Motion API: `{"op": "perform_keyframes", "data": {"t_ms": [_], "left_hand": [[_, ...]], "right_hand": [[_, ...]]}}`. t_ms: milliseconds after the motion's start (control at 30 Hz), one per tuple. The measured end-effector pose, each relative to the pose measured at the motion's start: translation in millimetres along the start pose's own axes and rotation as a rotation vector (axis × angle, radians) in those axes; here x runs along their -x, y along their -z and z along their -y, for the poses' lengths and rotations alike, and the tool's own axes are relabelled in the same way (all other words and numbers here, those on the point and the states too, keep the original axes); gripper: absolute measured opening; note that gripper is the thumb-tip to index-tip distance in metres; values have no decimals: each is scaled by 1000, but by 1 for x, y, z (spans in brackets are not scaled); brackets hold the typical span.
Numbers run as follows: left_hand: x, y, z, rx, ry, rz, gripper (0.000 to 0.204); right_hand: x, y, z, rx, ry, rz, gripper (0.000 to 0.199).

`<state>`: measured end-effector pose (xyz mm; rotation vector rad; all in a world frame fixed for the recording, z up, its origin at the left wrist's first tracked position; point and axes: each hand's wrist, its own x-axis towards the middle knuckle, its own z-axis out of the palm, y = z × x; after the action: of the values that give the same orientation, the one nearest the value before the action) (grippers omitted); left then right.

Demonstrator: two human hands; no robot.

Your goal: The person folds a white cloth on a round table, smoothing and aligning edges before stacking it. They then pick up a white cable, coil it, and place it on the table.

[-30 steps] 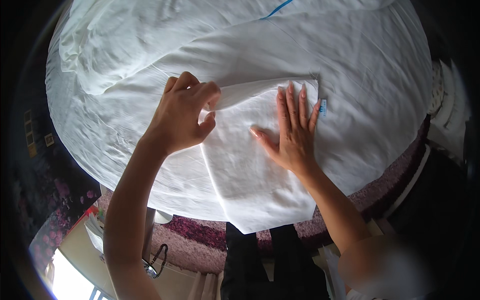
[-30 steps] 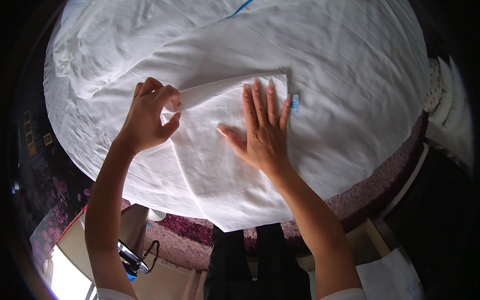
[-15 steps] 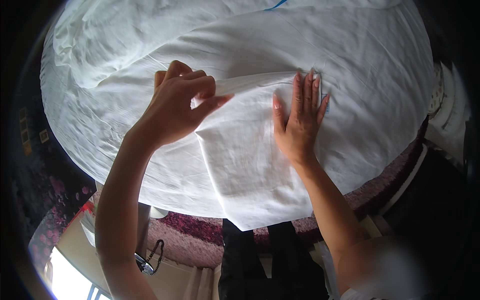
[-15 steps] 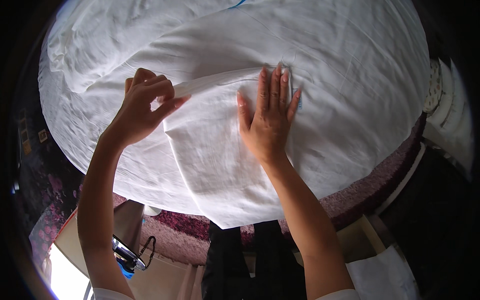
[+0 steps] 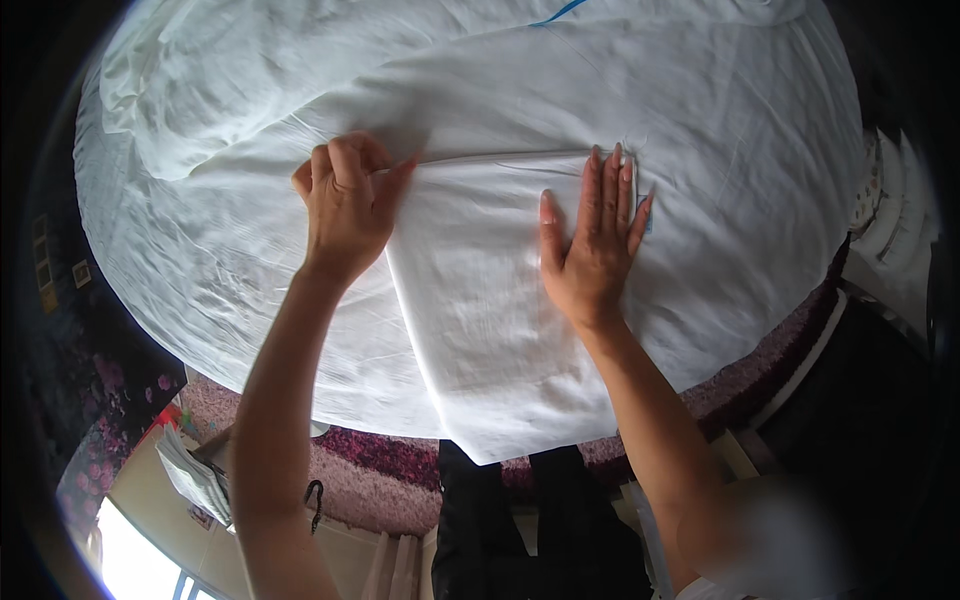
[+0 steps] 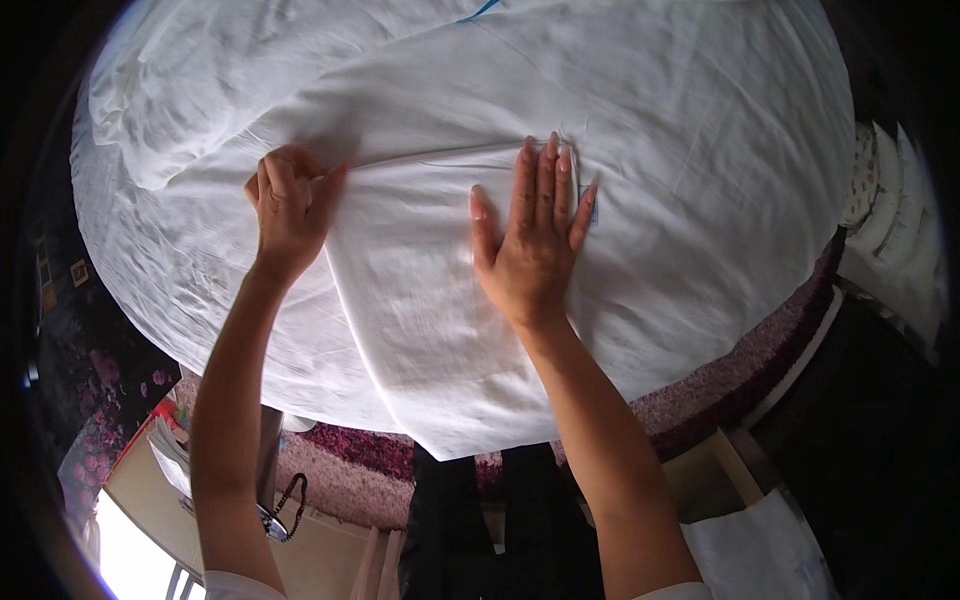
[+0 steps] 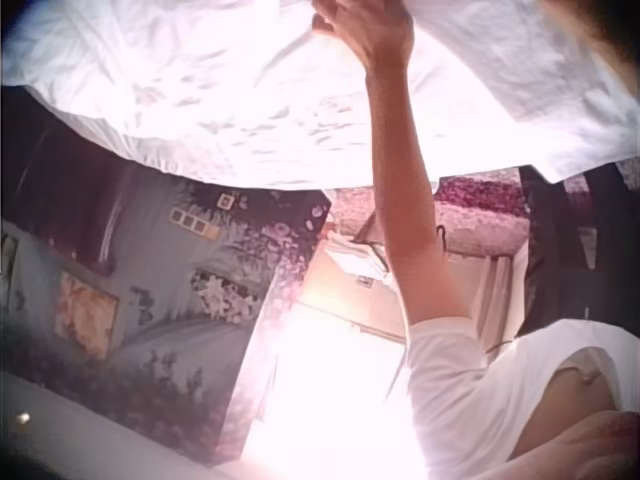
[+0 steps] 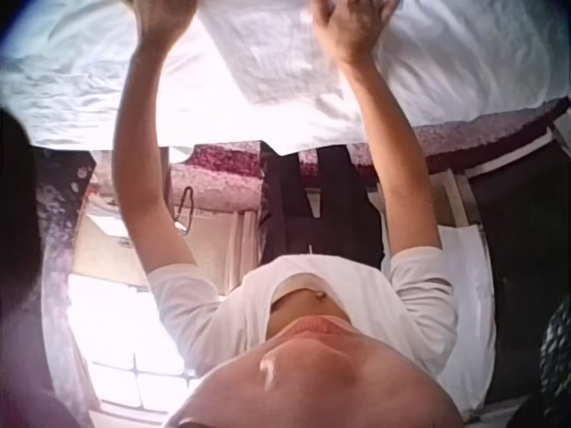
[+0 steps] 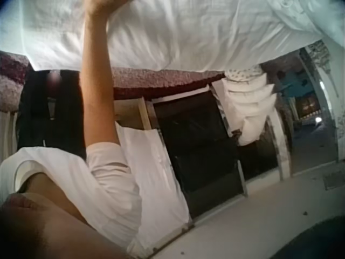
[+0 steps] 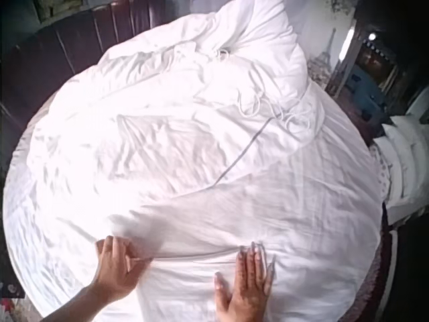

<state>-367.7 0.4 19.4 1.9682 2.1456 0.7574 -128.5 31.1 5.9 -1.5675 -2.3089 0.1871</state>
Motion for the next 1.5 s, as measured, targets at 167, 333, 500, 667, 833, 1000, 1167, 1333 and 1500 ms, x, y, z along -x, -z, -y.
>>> {"op": "perform_keyframes", "data": {"t_ms": [167,333,500,667,833,1000,1167,1333,1500], "left_hand": [[17,-25,-17,-269,150,-252,33],[22,-29,-88,-187,132,-340,33],[23,-63,-128,-26,27,123,51],[16,-57,-64,-307,188,76,56],[15,-25,4,-483,287,-158,53],[49,0,-55,-197,331,-311,58],[135,-15,-138,-24,288,99,59],[137,-37,-142,-200,320,165,65],[136,-42,-93,-329,366,91,60]], "right_hand": [[-3,2,-2,1,-9,6,63],[-1,3,-6,31,15,38,53],[5,-2,-12,-94,32,55,43],[1,-2,-11,54,22,57,45],[-2,-3,-4,-9,48,27,47],[3,26,-7,-35,154,97,55],[67,64,8,-161,315,404,59],[73,41,-39,63,309,360,66],[75,30,-48,63,333,255,65]]}}
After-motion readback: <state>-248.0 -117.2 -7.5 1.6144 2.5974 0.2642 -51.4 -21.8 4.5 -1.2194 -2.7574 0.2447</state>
